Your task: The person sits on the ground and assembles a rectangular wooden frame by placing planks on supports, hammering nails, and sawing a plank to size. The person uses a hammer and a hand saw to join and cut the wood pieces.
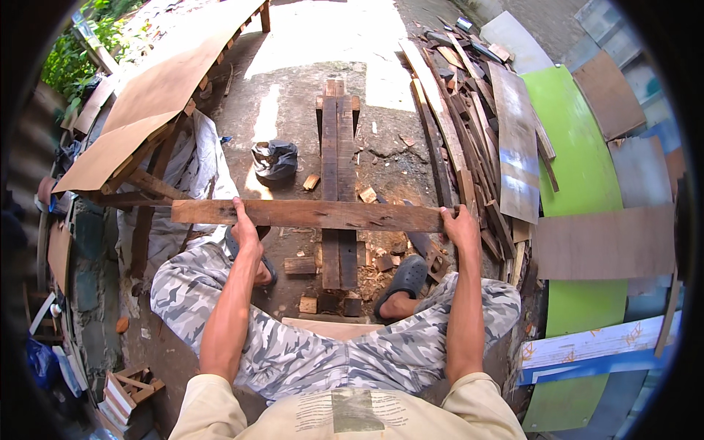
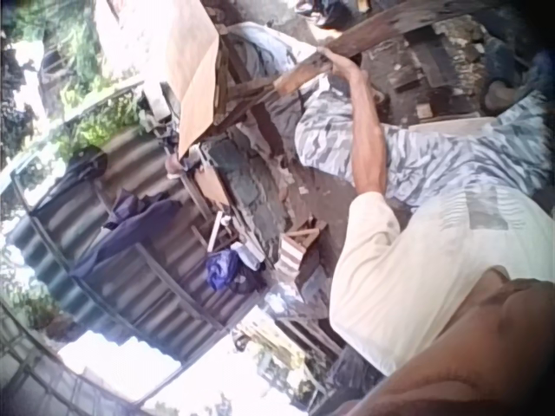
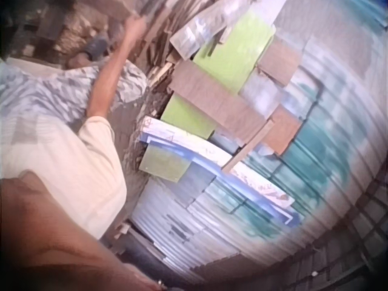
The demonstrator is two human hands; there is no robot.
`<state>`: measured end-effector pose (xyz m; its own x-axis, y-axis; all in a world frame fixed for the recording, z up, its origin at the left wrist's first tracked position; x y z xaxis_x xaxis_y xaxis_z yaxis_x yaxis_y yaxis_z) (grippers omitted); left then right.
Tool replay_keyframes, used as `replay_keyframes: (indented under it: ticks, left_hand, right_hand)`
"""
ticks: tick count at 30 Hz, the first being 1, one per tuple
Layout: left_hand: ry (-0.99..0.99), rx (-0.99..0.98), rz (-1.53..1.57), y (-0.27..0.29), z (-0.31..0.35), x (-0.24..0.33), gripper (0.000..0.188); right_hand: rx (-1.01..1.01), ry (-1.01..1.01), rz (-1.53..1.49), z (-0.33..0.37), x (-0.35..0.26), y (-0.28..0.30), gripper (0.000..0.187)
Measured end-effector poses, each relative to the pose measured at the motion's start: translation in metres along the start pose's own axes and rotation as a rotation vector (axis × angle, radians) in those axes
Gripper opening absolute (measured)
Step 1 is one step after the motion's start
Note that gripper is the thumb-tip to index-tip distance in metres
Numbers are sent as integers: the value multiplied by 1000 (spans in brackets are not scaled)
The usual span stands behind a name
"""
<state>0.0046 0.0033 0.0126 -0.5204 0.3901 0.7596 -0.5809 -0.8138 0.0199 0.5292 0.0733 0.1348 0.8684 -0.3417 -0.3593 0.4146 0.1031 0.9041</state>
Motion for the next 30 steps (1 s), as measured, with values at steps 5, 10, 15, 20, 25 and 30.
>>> replay_keyframes:
  ticks: [5,10,15,20,25,30]
  left_hand:
    - [-36,27,-57,-4,-3,-4,103]
    - [-83,156,-124,5,2,6,105]
    - [-87,116,-75,-3,9,9,96]
    - [-157,95,-110,-6,14,12,93]
    - [-99,-8,-63,-2,-3,0,75]
    - [-8,-175,254,-10,-8,-12,61]
  right_hand:
    - [32,206,-108,-10,15,-10,72]
    - [-60,493,147,13,-44,-22,88]
    - [-299,532,322,31,-78,-49,116]
    - [-289,558,333,25,-81,-64,114]
    - [-334,543,331,29,-92,-65,110]
    - [-243,692,302,33,-96,-63,82]
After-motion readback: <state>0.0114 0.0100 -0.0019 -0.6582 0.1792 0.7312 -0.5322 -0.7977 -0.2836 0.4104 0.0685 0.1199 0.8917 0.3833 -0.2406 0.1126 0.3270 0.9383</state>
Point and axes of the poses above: each hand's wrist, its own z-axis away from the middle knuckle, its own y-axis out of the back of the hand, x = y × z, the point moved 5 cm from there along -z, towards the middle knuckle, and after that the axes turned 4 degrees about y, right-handed, at the moved point
